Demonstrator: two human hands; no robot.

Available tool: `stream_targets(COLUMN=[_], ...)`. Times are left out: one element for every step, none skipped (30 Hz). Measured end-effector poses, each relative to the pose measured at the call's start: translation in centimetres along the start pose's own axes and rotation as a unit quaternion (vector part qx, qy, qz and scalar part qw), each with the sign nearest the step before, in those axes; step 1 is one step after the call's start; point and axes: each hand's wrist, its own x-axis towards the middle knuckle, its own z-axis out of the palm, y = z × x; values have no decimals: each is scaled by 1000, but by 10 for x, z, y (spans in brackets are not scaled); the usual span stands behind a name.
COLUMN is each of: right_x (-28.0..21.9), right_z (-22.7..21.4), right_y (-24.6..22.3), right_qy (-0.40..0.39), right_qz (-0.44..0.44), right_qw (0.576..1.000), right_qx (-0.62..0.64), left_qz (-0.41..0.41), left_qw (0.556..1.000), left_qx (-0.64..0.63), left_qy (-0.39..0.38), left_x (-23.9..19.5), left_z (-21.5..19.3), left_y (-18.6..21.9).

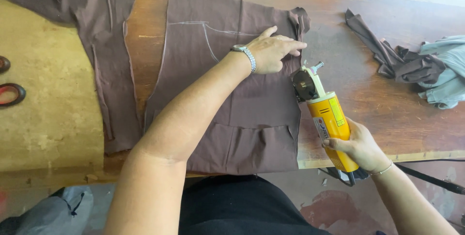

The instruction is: A worker in a sewing factory cuts out garment patterns from brown fabric using an electric rotary cutter and scissors, then organizes and folds the resulting pieces.

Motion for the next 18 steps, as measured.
stream_targets(right_x=[1, 2, 3, 3, 4, 4, 5, 6, 7, 3, 0, -4, -4, -5, -5, -3, 0, 2], right_z=[1, 3, 4, 6, 7, 9, 11, 13, 16, 19, 22, 24, 25, 27, 28, 28, 29, 30], right_y=[-2, -5, -7, -8, -10, -12, -11, -9, -8, -17, -26, -35, -38, -42, -45, -46, -46, -47], right_qy=[2, 5, 8, 9, 14, 18, 19, 39, 59, 60, 64, 68, 69, 70, 71, 72, 72, 72], right_qz=[-2, 0, 1, 0, -1, -1, -2, -51, -100, -100, -102, -105, -105, -109, -112, -113, -118, -123], right_qw=[1000, 1000, 1000, 1000, 1000, 999, 999, 997, 992, 992, 990, 988, 988, 986, 984, 984, 983, 982], right_qx=[0, 6, 11, 11, 28, 44, 45, 49, 52, 53, 69, 86, 86, 104, 122, 121, 124, 127], left_qz=[1, -4, -9, -8, -8, -8, -7, -11, -14, -13, -6, 2, 3, 12, 21, 22, 14, 6], left_qw=[1000, 1000, 999, 999, 997, 994, 994, 988, 979, 979, 971, 963, 963, 957, 950, 950, 951, 949], left_qx=[2, -22, -47, -45, -72, -99, -98, -140, -182, -182, -213, -244, -244, -252, -259, -259, -225, -191], left_qy=[1, 10, 18, 19, 31, 42, 42, 68, 94, 94, 105, 116, 117, 143, 170, 171, 212, 252], left_x=[2, 3, 4, 4, 3, 3, 2, 2, 1, 3, 6, 9, 10, 10, 11, 8, 6, 3], left_z=[-1, -1, -1, -2, -3, -3, -1, 3, 6, 9, 11, 13, 17, 20, 24, 25, 27, 29], left_y=[-2, -4, -6, -7, -9, -10, -17, -22, -28, -33, -38, -43, -45, -47, -49, -49, -48, -49])
